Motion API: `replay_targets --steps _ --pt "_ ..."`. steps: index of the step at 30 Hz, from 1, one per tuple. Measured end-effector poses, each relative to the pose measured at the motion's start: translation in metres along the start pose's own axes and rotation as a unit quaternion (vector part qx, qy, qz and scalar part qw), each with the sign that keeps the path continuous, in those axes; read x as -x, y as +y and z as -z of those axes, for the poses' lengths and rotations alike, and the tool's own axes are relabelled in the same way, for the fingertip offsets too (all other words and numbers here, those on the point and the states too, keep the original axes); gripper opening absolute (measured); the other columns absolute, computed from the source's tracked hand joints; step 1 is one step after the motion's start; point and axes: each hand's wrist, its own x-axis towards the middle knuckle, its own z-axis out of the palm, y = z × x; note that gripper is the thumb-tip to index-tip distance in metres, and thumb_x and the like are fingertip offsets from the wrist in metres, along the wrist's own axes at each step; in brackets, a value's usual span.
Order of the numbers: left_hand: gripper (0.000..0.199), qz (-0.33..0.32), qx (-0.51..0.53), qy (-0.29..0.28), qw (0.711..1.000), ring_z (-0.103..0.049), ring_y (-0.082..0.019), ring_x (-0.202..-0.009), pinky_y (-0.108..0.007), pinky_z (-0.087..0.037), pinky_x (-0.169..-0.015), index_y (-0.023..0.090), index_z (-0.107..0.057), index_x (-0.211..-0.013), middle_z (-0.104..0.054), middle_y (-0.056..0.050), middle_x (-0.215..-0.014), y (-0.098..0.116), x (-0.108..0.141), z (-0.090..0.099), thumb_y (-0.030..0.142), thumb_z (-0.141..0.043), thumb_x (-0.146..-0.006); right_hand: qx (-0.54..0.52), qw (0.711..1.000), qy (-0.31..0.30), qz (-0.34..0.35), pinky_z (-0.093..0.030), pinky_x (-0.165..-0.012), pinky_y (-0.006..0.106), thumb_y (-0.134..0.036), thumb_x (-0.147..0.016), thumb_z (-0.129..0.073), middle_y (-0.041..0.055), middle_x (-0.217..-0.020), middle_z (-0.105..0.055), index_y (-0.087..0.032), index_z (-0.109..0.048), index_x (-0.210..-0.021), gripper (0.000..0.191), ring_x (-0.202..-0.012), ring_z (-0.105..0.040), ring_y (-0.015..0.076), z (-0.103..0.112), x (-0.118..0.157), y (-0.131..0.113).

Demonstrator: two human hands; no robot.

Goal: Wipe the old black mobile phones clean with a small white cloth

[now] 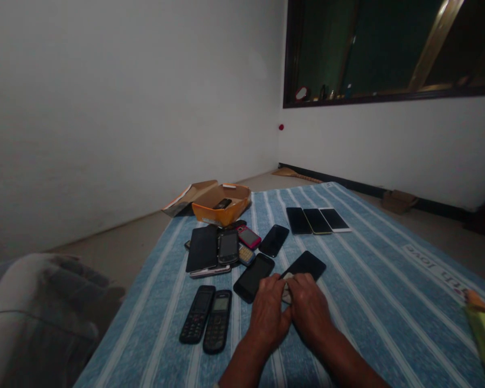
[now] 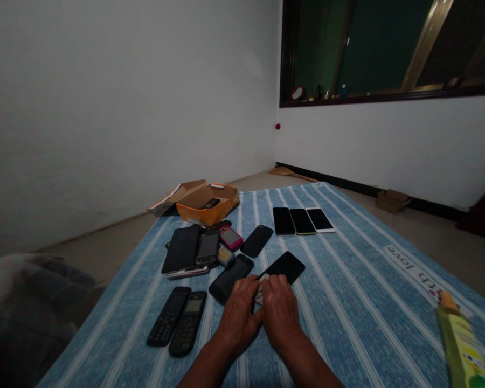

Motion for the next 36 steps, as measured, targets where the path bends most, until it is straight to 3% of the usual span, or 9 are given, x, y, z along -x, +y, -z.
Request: replay_targets --steps 11,19,25,36 --pt "0.049 -0.013 -0.011 0.019 1.000 -0.054 -0.031 -0.114 -0.055 -0.045 -0.098 0.018 -0.056 -0.118 -0.058 -0.014 -0.124 -0.010 0.003 -0.009 0.010 -0.053 -0.070 -0.053 0.998 -0.010 0.014 -0.045 -0.090 0.040 -0.011 -0.089 -0.047 0.0111 -0.101 -0.065 -0.017 -0.064 -0.100 0.021 -0.099 -0.057 0.0264 -0.004 0.006 -0.001" --pt "0.045 -0.011 0.001 0.033 0.999 -0.054 -0.031 -0.112 -0.055 -0.045 -0.096 0.018 -0.055 -0.115 -0.059 -0.013 -0.122 -0.008 0.003 -0.009 0.013 -0.056 -0.070 -0.079 0.997 -0.007 0.010 -0.046 -0.094 0.041 -0.006 -0.088 -0.046 0.0126 -0.109 -0.064 -0.016 -0.064 -0.108 0.029 -0.107 -0.057 0.0263 -0.014 0.010 0.007" --pt "0.052 -0.016 0.004 0.037 0.999 -0.051 -0.032 -0.117 -0.055 -0.044 -0.099 0.016 -0.049 -0.123 -0.056 -0.015 -0.127 -0.013 0.004 -0.013 0.014 -0.059 -0.071 -0.096 0.995 -0.025 0.030 -0.048 -0.091 0.039 -0.006 -0.089 -0.045 0.0107 -0.108 -0.065 -0.018 -0.064 -0.108 0.029 -0.105 -0.056 0.0245 -0.007 0.003 0.009" --pt "0.050 0.025 0.011 0.001 1.000 -0.052 -0.030 -0.112 -0.050 -0.045 -0.096 0.019 -0.049 -0.118 -0.057 -0.011 -0.122 0.005 0.000 -0.001 0.013 -0.062 -0.070 -0.038 0.999 -0.011 0.030 -0.043 -0.098 0.037 0.000 -0.083 -0.045 0.0111 -0.111 -0.065 -0.014 -0.066 -0.106 0.034 -0.109 -0.054 0.0236 -0.014 -0.016 0.036"
